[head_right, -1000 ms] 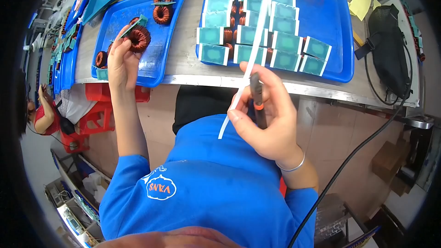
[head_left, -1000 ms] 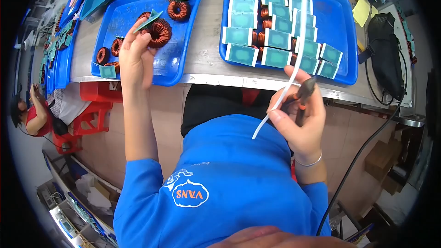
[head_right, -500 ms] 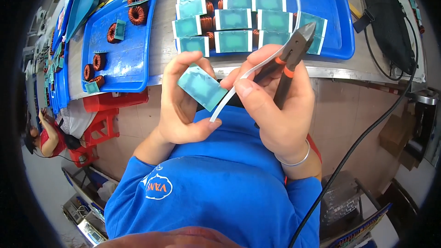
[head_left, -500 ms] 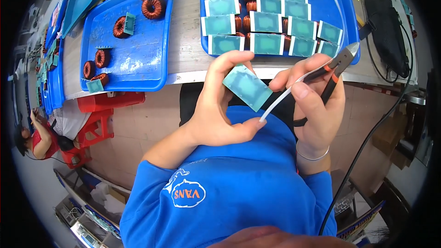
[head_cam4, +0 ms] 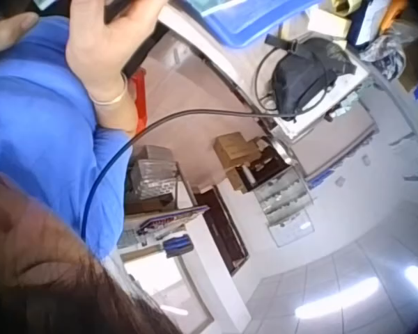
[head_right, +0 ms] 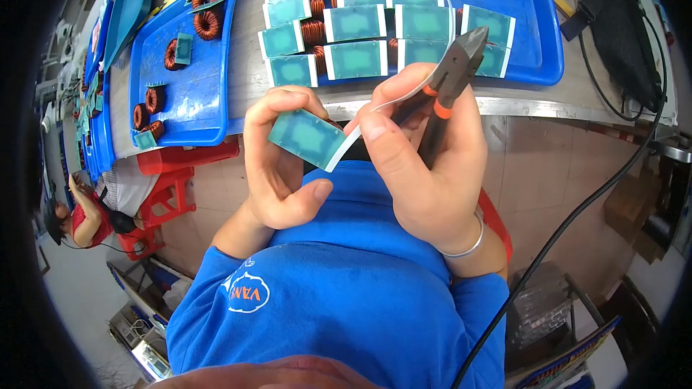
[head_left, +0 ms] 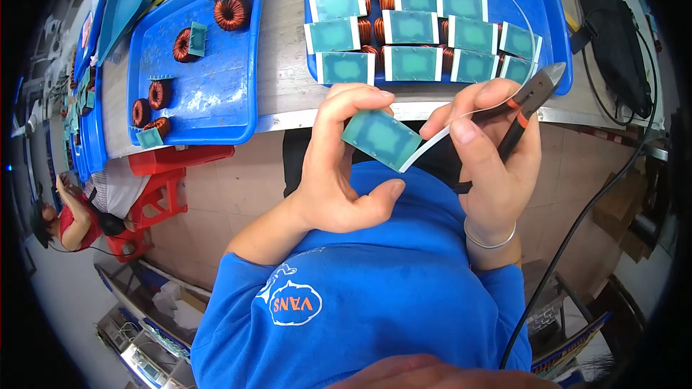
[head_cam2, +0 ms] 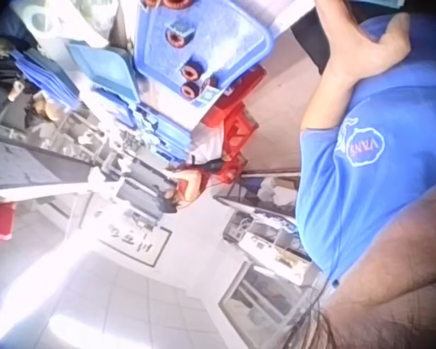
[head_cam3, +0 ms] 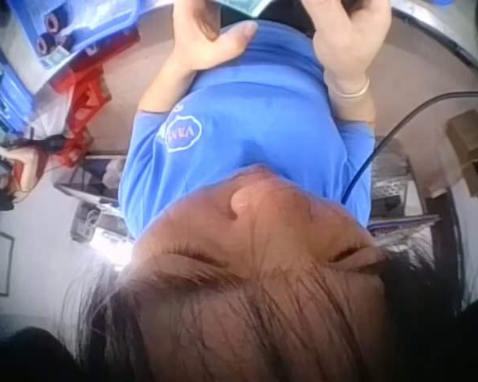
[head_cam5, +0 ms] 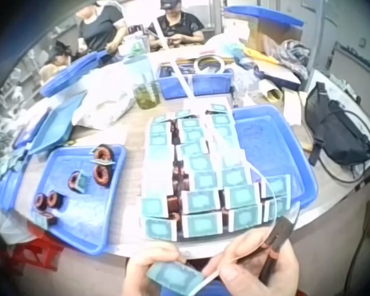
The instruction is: The person trims electronic components and copper coils using pliers, then organizes them into blue trays at an assembly workbench.
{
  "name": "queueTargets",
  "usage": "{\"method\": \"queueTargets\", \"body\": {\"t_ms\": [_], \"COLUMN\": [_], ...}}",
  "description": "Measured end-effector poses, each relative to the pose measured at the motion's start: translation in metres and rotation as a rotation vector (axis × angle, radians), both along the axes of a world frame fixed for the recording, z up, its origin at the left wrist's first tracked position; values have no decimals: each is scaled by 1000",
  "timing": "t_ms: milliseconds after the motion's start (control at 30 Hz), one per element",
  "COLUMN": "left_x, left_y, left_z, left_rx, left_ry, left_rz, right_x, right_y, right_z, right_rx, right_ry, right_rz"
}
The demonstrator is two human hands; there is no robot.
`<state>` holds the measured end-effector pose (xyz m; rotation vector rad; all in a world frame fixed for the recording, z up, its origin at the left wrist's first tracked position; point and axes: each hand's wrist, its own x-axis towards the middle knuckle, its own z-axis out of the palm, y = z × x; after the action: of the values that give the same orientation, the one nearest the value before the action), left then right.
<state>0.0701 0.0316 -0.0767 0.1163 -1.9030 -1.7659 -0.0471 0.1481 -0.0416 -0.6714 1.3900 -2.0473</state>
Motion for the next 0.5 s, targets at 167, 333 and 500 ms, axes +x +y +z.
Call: {"method": "queueTargets", "body": {"t_ms": [167, 333, 500], "left_x": [-1, -1, -2], "left_y": [0, 1, -1], "left_z": [0, 1, 0], "left_rx": [-9, 16, -75], "left_ry": [-9, -7, -13], "left_rz": [15, 17, 18], "right_x": [1, -1, -1], "right_y": [0, -2, -1], "right_z": [-1, -3, -4], "right_rx": [20, 1, -10], "right_ry": [44, 60, 70], "right_rz": [4, 5, 11]}}
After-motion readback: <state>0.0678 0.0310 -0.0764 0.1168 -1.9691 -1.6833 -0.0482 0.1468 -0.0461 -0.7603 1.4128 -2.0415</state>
